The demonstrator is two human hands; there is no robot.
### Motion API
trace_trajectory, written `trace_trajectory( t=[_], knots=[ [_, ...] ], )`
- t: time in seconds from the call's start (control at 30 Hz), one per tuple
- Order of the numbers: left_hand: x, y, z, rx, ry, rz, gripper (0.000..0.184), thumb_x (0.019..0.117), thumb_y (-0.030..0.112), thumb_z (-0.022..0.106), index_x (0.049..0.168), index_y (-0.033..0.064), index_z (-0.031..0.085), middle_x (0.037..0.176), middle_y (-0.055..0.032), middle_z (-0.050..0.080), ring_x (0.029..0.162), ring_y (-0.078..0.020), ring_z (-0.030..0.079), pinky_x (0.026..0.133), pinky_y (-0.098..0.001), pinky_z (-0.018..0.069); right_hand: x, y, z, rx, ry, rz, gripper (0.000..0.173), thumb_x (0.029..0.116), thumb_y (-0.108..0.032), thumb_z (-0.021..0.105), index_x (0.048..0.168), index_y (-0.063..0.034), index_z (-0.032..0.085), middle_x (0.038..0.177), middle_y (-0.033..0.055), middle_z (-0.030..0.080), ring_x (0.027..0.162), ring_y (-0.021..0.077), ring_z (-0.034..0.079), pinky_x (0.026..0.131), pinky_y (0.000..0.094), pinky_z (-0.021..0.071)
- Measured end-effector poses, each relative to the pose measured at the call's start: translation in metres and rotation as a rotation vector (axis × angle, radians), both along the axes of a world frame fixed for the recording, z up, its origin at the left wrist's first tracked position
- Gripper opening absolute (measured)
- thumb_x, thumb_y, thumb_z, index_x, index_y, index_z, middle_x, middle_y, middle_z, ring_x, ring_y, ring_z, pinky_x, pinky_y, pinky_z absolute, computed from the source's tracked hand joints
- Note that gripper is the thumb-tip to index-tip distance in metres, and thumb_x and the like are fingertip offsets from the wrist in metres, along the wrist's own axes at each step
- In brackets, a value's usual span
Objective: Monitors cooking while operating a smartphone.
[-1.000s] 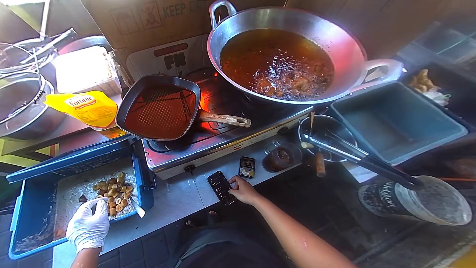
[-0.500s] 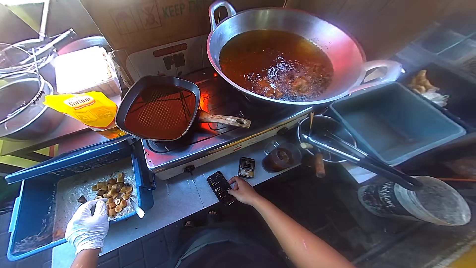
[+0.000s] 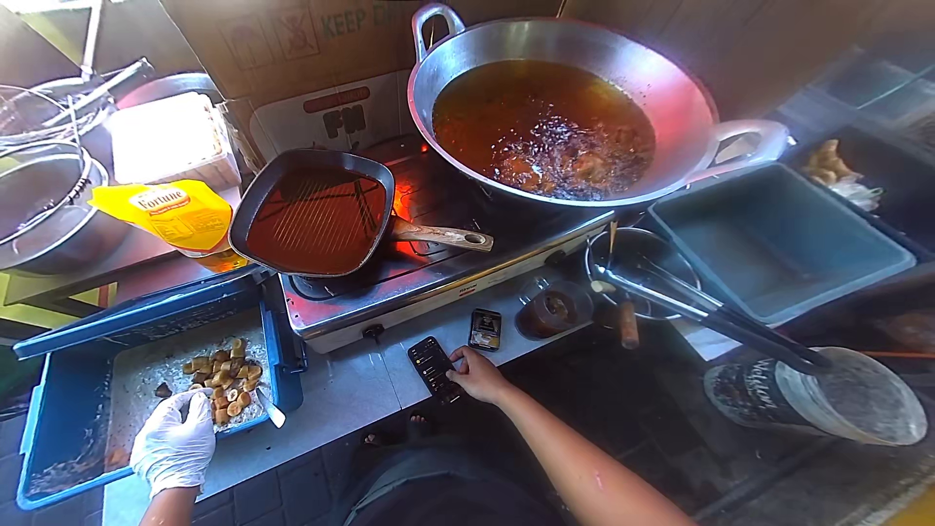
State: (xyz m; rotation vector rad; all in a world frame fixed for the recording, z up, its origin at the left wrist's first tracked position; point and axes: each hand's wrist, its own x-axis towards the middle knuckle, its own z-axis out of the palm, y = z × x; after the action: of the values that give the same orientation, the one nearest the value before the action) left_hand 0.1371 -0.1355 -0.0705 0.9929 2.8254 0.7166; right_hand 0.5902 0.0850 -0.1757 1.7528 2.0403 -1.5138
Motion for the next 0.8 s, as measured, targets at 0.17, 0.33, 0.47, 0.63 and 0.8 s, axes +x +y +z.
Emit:
trace_trajectory(
  t=[0.17, 0.33, 0.47, 0.63, 0.8],
  knots=[
    [0.0001, -0.0003, 0.0008, -0.006, -0.004, -0.015, 0.03, 0.1056, 0.031, 0.053, 0.111, 0.012, 0.076, 0.113, -0.016, 0.074, 0.111, -0.0353, 0.068, 0.097, -0.0651, 0.0466, -0.0021, -0.0006, 0.0087, -0.018, 0.01, -0.016, 0.041, 0.0977, -0.036, 0.07, 0.128, -0.0108, 0.06, 0.094, 0.0105, 0.066, 0.087, 0.0255, 0.067, 0.086, 0.05, 0.0564],
    [-0.0009, -0.0009, -0.0014, -0.007, 0.01, -0.012, 0.031, 0.1054, 0.032, 0.053, 0.112, 0.0124, 0.076, 0.114, -0.0164, 0.074, 0.111, -0.0354, 0.068, 0.096, -0.0652, 0.0468, -0.0018, -0.0008, 0.0043, -0.016, 0.012, -0.023, 0.039, 0.0953, -0.032, 0.072, 0.127, -0.012, 0.061, 0.091, 0.0085, 0.066, 0.085, 0.0241, 0.066, 0.083, 0.0486, 0.0569],
    [-0.001, -0.0004, -0.0015, -0.002, 0.011, -0.007, 0.031, 0.1056, 0.033, 0.053, 0.111, 0.0129, 0.076, 0.112, -0.0154, 0.074, 0.111, -0.035, 0.068, 0.095, -0.0647, 0.0472, -0.0017, 0.0003, 0.0023, -0.016, 0.004, -0.018, 0.039, 0.0939, -0.029, 0.074, 0.127, -0.0123, 0.061, 0.091, 0.0081, 0.066, 0.084, 0.0234, 0.066, 0.083, 0.0482, 0.0574],
    [-0.0009, -0.0005, -0.0013, 0.002, 0.008, -0.014, 0.032, 0.1057, 0.033, 0.052, 0.111, 0.013, 0.076, 0.113, -0.0147, 0.074, 0.112, -0.0342, 0.068, 0.096, -0.0645, 0.047, -0.0012, -0.0006, 0.0028, -0.013, 0.009, -0.02, 0.038, 0.0937, -0.027, 0.073, 0.127, -0.0126, 0.061, 0.091, 0.008, 0.065, 0.084, 0.0237, 0.066, 0.082, 0.0479, 0.0573],
    [-0.0007, -0.0008, -0.0015, 0.001, 0.012, -0.006, 0.03, 0.1055, 0.032, 0.053, 0.111, 0.0127, 0.076, 0.113, -0.0152, 0.074, 0.111, -0.0346, 0.068, 0.096, -0.0644, 0.0469, -0.0017, -0.0002, 0.0036, -0.013, -0.004, -0.019, 0.039, 0.0931, -0.027, 0.073, 0.127, -0.0133, 0.06, 0.091, 0.0075, 0.065, 0.084, 0.023, 0.066, 0.083, 0.0476, 0.0569]
  ],
)
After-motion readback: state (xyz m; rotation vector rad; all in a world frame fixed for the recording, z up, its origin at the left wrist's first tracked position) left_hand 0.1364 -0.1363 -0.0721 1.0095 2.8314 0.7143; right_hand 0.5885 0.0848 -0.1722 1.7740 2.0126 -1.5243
